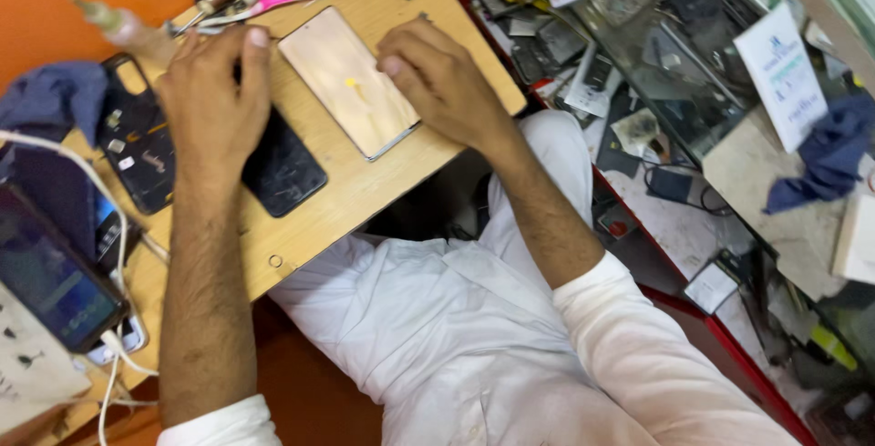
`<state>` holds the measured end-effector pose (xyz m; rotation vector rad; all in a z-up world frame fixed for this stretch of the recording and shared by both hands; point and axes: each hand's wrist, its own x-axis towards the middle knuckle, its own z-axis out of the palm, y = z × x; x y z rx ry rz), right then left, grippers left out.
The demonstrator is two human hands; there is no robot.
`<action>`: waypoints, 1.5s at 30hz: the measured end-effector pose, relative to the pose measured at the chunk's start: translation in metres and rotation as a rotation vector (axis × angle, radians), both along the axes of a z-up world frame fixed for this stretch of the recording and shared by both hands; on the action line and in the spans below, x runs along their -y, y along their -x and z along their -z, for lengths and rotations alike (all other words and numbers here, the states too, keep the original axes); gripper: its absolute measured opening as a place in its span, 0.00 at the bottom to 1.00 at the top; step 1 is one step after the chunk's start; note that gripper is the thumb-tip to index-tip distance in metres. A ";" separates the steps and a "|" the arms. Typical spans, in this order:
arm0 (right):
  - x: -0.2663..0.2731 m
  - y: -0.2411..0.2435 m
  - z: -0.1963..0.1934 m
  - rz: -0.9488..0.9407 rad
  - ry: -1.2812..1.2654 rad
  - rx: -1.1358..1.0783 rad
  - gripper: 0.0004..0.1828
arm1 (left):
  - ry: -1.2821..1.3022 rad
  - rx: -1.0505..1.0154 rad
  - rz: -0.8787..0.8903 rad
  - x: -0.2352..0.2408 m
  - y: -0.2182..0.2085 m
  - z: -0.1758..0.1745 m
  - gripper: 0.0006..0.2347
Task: The person tests a smartphone by navigating its touchscreen menus, then sets it aside. They pick up another smartphone, remove the back cover, and use a plastic pry tool to detach the battery. The battery is removed and inspected.
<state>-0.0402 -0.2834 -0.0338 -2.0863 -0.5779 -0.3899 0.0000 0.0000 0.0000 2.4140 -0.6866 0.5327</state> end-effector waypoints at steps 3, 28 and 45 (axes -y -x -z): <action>0.001 0.009 -0.013 -0.023 0.011 -0.015 0.12 | -0.104 -0.083 -0.065 0.011 0.000 -0.013 0.14; -0.006 0.008 0.004 0.032 0.037 -0.010 0.19 | -0.061 -0.120 -0.026 0.005 -0.020 0.052 0.13; -0.020 0.020 -0.045 -0.006 0.040 -0.054 0.13 | 0.172 -0.025 -0.076 0.023 -0.018 -0.005 0.16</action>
